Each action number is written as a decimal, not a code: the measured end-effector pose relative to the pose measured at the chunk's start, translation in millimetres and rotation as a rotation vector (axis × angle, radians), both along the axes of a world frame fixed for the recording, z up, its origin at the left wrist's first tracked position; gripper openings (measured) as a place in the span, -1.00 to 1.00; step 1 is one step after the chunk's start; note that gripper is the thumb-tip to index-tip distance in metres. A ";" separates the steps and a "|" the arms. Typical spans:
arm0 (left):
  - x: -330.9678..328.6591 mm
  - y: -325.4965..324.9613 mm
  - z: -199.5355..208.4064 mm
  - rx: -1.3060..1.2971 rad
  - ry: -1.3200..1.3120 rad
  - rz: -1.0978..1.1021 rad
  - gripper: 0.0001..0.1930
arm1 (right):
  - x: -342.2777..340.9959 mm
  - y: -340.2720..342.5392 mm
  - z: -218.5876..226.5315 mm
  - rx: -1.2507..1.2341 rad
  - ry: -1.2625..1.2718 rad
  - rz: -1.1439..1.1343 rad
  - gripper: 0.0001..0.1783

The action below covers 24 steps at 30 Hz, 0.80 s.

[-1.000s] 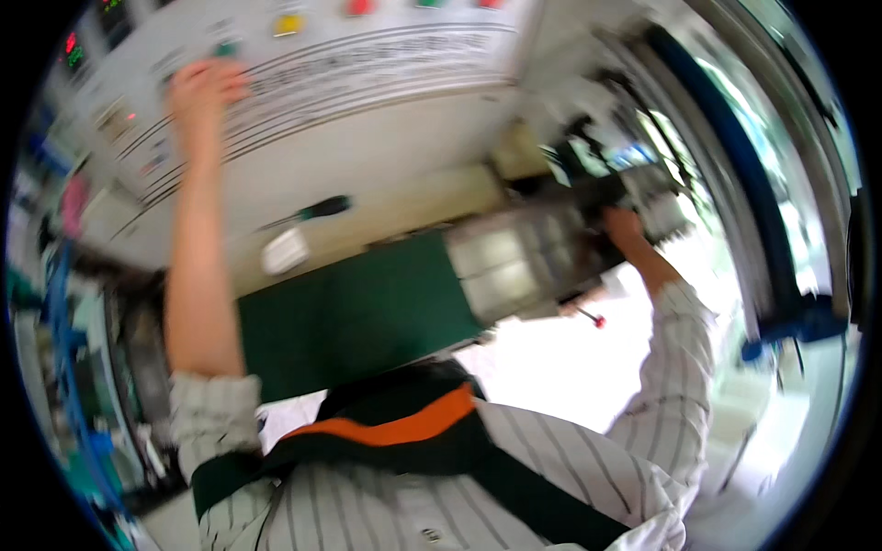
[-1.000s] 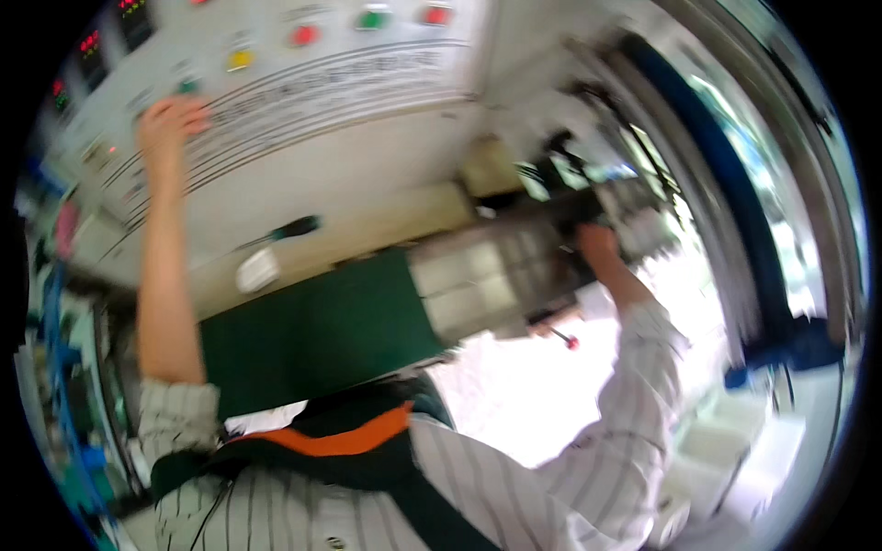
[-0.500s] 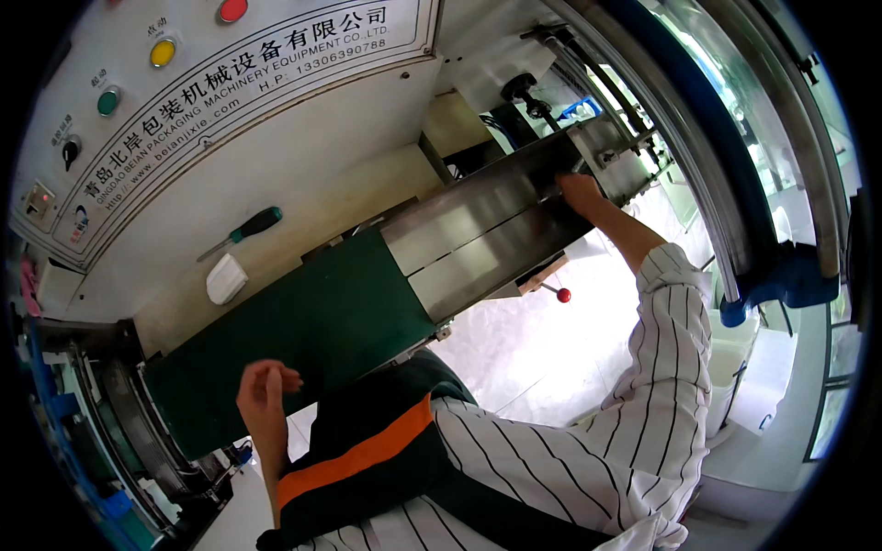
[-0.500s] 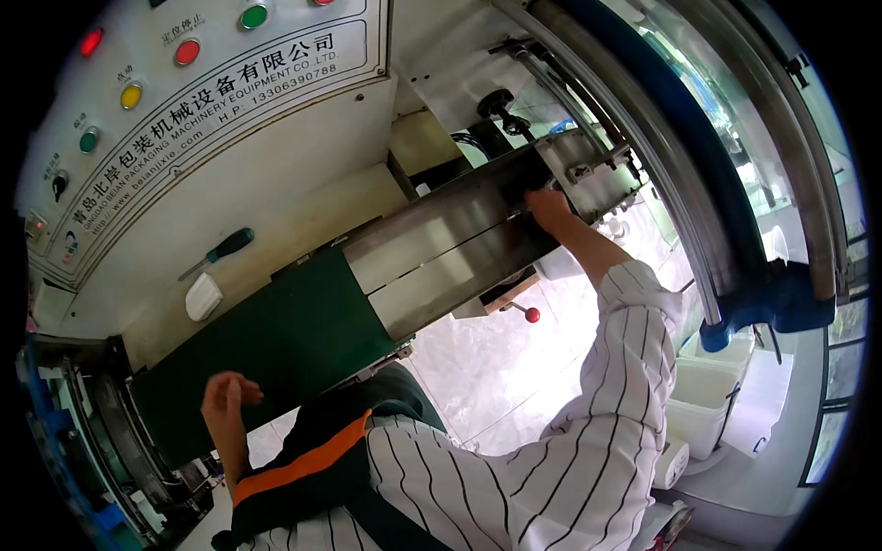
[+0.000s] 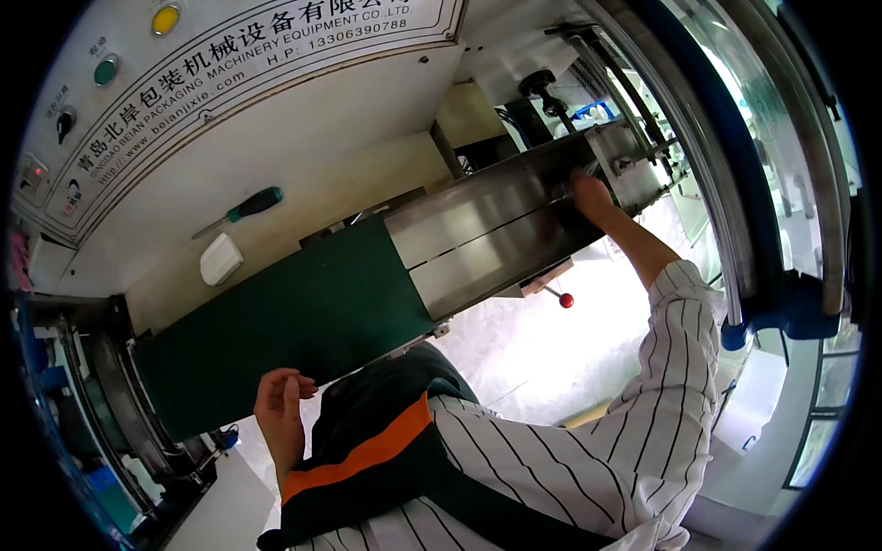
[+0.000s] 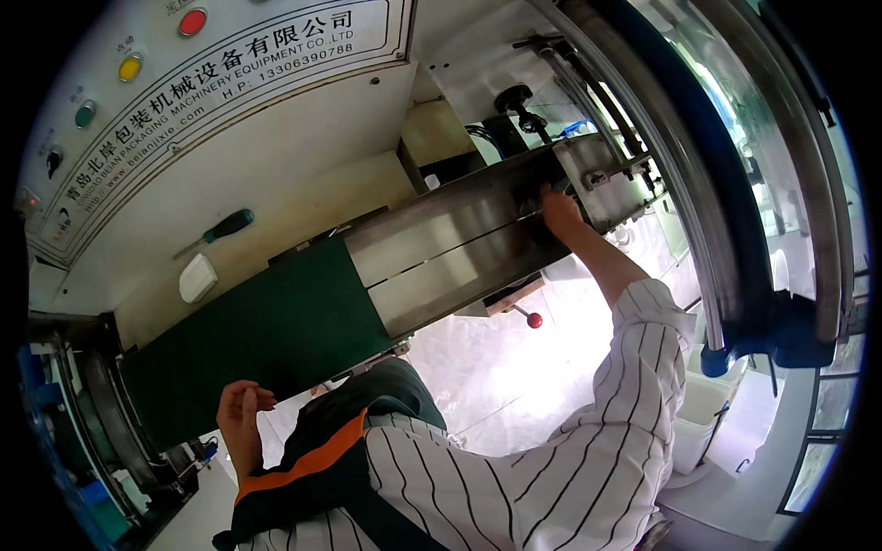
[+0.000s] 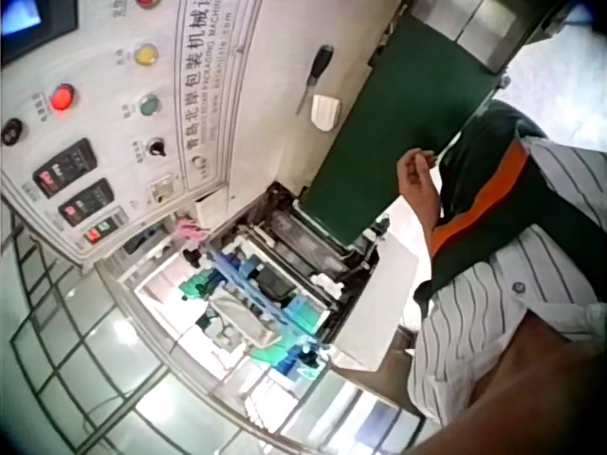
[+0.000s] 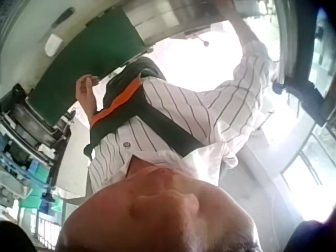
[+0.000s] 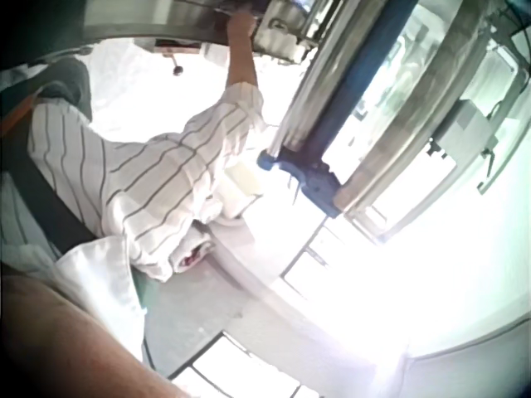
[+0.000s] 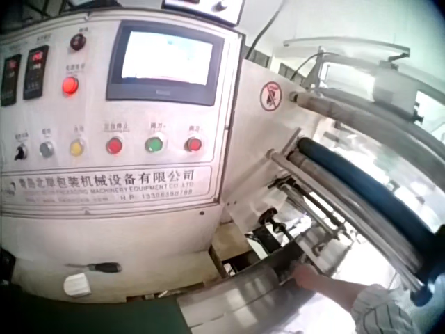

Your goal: The person picks up spoons from a large container and places them into a metal bowl, then moves to a conveyor belt to place individual spoons onto plates. They operate a packaging machine by touching a control screen and adjusting the plastic film wrapping over the items moving on the belt.

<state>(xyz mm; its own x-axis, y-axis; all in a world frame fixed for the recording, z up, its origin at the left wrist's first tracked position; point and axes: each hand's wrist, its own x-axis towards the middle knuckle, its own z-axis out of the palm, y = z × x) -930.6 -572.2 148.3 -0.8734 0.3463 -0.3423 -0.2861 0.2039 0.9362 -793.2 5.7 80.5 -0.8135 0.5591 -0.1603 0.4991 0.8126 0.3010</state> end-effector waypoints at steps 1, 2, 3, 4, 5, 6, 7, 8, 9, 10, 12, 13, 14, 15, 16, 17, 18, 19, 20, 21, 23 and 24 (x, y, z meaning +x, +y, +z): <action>-0.4 -3.1 1.0 0.009 0.004 -0.009 -0.88 | -2.7 3.0 -2.5 -0.016 0.039 -0.044 -0.74; -3.0 -5.3 3.5 0.007 0.003 -0.026 -0.88 | 3.4 12.9 -7.5 -0.009 0.050 -0.050 -0.74; -5.7 -8.9 5.3 0.014 0.014 -0.031 -0.88 | 10.4 22.1 -12.1 -0.055 0.060 -0.011 -0.68; -6.8 -14.2 6.3 -0.005 0.023 -0.039 -0.88 | 3.7 18.9 -10.1 -0.108 0.068 0.042 -0.61; -7.7 -19.7 7.1 -0.025 0.031 -0.045 -0.88 | 0.1 14.4 -7.7 -0.108 0.077 0.053 -0.61; -8.3 -24.9 7.5 -0.026 0.040 -0.034 -0.88 | 0.3 9.2 -4.1 -0.118 0.182 -0.006 -0.61; -7.7 -30.7 6.6 -0.031 0.076 -0.005 -0.87 | -4.1 0.3 2.3 -0.129 0.282 -0.065 -0.60; -6.9 -35.4 4.8 -0.032 0.105 0.013 -0.86 | 0.8 5.1 -2.1 -0.124 0.281 -0.064 -0.60; -6.2 -40.2 3.2 -0.027 0.105 0.013 -0.86 | 7.6 13.6 -8.5 -0.110 0.302 0.009 -0.62; -4.7 -44.9 1.5 -0.022 0.096 0.026 -0.86 | 13.6 22.1 -14.7 -0.098 0.322 0.084 -0.65; -2.0 -49.8 -0.7 -0.012 0.087 0.046 -0.86 | 15.4 28.2 -13.5 -0.087 0.281 0.119 -0.72; 1.8 -52.7 -1.1 -0.004 0.054 0.038 -0.87 | 9.2 23.5 -12.9 -0.087 0.241 0.156 -0.78; 5.2 -55.3 -1.6 0.005 0.021 0.029 -0.88 | 5.4 18.5 -11.5 -0.092 0.239 0.167 -0.78; 7.8 -57.5 -2.8 0.001 0.019 0.040 -0.88 | 4.4 13.9 -8.4 -0.050 0.192 0.097 -0.80; 9.2 -59.1 -4.0 0.003 0.004 0.037 -0.88 | 2.9 7.0 -2.4 -0.005 0.144 0.025 -0.82; 10.7 -60.7 -4.5 0.004 -0.011 0.034 -0.88 | 0.8 2.4 0.9 -0.008 0.143 0.034 -0.82; 12.4 -62.4 -4.3 0.004 -0.017 0.046 -0.89 | -1.9 -1.4 3.2 -0.001 0.158 0.033 -0.86; 12.4 -63.5 -4.3 0.004 -0.021 0.046 -0.89 | -0.5 -3.3 4.5 0.009 0.171 0.023 -0.87; 12.0 -64.8 -3.9 -0.025 -0.010 0.039 -0.89 | 1.2 -2.1 4.3 0.009 0.167 0.024 -0.87; 11.6 -65.4 -3.9 -0.053 0.000 0.031 -0.89 | 4.4 1.3 3.9 -0.013 0.171 -0.001 -0.87; 12.3 -66.2 -5.0 -0.054 -0.016 0.040 -0.89 | 9.5 6.0 -0.7 -0.041 0.168 -0.028 -0.87; 12.9 -66.6 -5.7 -0.051 -0.027 0.048 -0.89 | 9.5 9.7 -3.2 -0.065 0.199 -0.002 -0.87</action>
